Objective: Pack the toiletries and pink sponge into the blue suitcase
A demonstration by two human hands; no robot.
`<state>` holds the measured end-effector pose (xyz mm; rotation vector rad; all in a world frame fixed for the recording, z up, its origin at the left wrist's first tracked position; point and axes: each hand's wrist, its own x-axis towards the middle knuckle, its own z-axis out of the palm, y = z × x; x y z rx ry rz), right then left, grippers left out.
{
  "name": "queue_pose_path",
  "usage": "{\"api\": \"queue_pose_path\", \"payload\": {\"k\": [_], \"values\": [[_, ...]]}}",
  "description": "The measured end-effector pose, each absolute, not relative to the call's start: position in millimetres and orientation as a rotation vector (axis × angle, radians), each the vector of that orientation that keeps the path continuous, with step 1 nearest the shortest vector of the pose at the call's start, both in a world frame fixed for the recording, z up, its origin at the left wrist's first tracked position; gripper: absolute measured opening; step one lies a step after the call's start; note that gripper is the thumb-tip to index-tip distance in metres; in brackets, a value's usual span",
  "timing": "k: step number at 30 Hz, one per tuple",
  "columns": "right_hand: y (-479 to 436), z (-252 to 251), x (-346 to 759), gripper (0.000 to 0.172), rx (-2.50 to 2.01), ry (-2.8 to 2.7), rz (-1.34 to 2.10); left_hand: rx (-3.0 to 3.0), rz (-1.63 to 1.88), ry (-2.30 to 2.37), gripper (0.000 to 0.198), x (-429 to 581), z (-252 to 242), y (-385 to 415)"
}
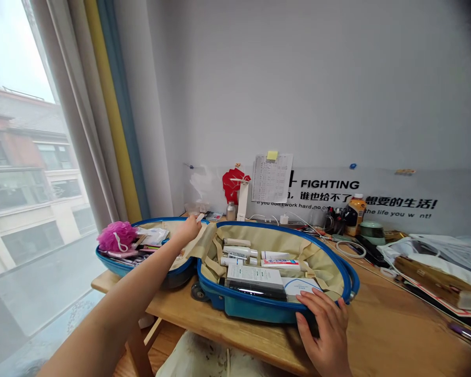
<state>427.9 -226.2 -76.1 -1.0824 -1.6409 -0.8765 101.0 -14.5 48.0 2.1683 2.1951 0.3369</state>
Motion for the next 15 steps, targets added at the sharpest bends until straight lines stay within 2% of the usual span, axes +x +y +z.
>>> {"api": "queue_pose_path", "payload": {"k": [5, 10, 15], "values": [[-226, -77, 429, 0.019, -1.094, -1.637, -0.853, 2.433, 0.459, 1.867, 0.037, 150, 69, -19], [-227, -80, 430, 0.019, -1.087, -1.639, -0.851, 2.552, 0.262, 1.406, 0.032, 205, 58, -38], [-228, -79, 429, 0.019, -1.107, -1.647, -0.851, 2.487, 0.09, 1.261, 0.034, 240, 38, -50]]}}
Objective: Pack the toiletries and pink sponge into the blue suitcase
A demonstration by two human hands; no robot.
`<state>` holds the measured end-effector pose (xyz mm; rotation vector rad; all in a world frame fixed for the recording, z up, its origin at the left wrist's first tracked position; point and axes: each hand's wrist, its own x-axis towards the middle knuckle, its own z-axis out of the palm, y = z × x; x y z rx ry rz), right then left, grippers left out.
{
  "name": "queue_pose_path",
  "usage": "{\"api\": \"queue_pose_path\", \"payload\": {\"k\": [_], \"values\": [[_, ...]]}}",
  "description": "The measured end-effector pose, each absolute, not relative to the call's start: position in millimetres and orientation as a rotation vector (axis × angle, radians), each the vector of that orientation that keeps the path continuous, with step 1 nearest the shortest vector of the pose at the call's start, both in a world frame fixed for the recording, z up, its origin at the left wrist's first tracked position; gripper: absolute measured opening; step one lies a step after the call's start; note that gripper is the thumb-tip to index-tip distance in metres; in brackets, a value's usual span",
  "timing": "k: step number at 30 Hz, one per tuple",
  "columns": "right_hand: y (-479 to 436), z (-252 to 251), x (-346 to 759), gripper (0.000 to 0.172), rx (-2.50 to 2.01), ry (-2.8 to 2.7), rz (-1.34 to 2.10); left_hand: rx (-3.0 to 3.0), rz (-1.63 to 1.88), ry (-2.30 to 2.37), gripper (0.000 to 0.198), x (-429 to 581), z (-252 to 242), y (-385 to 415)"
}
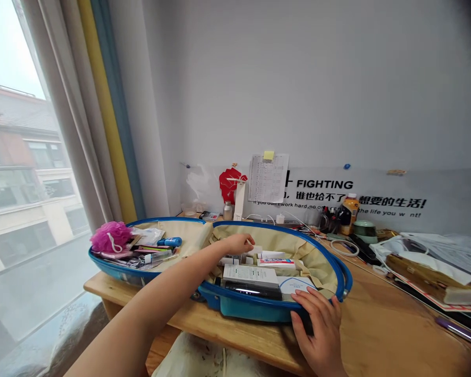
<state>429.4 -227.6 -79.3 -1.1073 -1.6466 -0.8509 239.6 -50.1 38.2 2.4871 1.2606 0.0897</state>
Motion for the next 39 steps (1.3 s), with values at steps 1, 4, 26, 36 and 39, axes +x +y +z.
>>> {"api": "queue_pose_path", "payload": {"k": [1, 4, 26, 36, 39], "values": [[-228, -79, 429, 0.019, -1.108, -1.648, -0.854, 2.475, 0.061, 1.245, 0.034, 244, 35, -51], [-228, -78, 429, 0.019, -1.101, -1.644, -0.862, 2.453, -0.018, 1.202, 0.034, 251, 26, -50], [-227, -80, 431, 0.019, -1.098, -1.653, -0.844, 2.614, -0.082, 1.16, 0.027, 246, 6, -47], [-225, -82, 432, 0.021, -1.101, -1.65, -0.846, 2.557, 0.585, 1.658, 0.033, 183, 56, -19], [-226, -82, 431, 0.02, -1.1, -1.654, -0.848, 2.452, 0.44, 1.936, 0.036, 125, 57, -5]]}}
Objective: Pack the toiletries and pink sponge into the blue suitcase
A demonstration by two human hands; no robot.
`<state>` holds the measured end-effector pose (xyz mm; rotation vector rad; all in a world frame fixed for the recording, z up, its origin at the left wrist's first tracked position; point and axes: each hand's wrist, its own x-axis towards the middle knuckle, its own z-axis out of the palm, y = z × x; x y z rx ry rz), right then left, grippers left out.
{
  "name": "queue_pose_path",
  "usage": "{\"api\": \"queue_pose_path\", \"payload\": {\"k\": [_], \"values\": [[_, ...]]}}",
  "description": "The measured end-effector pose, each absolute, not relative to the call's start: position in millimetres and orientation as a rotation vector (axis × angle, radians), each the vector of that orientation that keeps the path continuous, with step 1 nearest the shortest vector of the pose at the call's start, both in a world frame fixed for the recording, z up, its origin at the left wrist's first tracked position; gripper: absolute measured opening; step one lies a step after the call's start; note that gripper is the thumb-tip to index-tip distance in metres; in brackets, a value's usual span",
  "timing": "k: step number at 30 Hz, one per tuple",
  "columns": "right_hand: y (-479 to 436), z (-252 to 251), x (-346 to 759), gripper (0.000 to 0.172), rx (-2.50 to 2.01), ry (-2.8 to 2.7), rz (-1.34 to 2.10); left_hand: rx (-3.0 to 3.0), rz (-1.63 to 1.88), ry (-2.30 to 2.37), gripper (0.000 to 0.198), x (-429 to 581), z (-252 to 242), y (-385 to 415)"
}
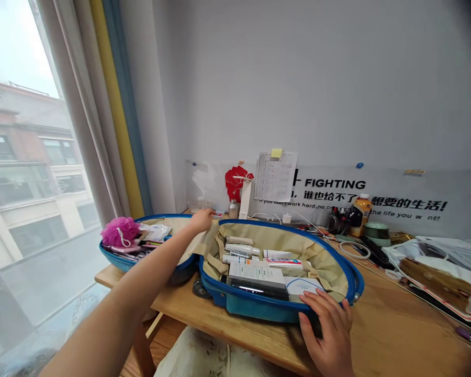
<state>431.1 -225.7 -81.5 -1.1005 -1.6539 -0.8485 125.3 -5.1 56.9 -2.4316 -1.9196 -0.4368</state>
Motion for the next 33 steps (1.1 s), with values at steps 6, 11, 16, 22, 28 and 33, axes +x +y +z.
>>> {"api": "queue_pose_path", "payload": {"k": [6, 11, 16, 22, 28, 33], "values": [[-226, -79, 430, 0.02, -1.099, -1.643, -0.865, -2.266, 0.108, -2.119, 0.035, 41, 32, -8], [-227, -78, 430, 0.019, -1.097, -1.66, -0.862, -2.277, 0.348, -2.092, 0.033, 29, 21, -3], [-228, -77, 428, 0.018, -1.105, -1.641, -0.843, -2.239, 0.306, -2.064, 0.035, 26, 20, -5], [-228, -74, 427, 0.018, -1.082, -1.65, -0.864, -2.216, -0.036, -1.93, 0.047, 52, 51, -7], [-228, -76, 428, 0.019, -1.097, -1.657, -0.869, -2.583, -0.099, -1.51, 0.054, 146, 69, -15], [-229, -75, 427, 0.019, -1.099, -1.66, -0.898, -2.858, 0.077, -1.22, 0.049, 219, 43, -37]]}}
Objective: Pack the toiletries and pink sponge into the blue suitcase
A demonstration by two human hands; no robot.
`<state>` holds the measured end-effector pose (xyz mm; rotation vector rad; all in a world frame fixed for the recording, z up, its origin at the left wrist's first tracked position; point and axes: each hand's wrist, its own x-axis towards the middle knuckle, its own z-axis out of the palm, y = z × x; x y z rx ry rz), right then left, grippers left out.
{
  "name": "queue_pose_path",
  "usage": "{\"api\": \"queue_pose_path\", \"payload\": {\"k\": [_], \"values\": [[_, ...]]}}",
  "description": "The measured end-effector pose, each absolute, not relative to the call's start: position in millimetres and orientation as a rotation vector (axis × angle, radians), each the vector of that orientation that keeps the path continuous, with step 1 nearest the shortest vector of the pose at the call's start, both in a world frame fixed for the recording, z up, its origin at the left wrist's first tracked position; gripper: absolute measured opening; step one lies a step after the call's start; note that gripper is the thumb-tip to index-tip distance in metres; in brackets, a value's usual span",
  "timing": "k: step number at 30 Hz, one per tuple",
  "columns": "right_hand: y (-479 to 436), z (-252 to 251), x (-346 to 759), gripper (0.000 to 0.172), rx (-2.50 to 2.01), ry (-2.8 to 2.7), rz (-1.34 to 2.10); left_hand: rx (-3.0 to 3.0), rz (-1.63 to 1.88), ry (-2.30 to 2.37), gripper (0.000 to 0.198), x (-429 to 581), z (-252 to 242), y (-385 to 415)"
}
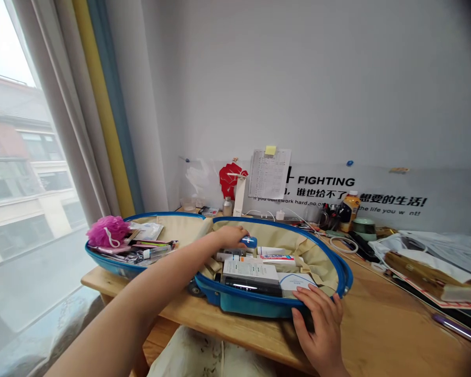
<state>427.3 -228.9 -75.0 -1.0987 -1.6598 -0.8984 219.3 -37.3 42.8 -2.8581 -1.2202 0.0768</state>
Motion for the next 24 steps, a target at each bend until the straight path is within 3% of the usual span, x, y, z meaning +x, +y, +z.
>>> {"api": "queue_pose_path", "payload": {"k": [14, 24], "values": [[-228, -78, 429, 0.019, -1.103, -1.655, -0.862, -3.113, 0.043, -1.194, 0.039, 249, 1, -30], [-227, -80, 430, 0.02, -1.103, -1.668, -0.89, -3.009, -0.647, -1.387, 0.039, 210, 38, -8]]}}
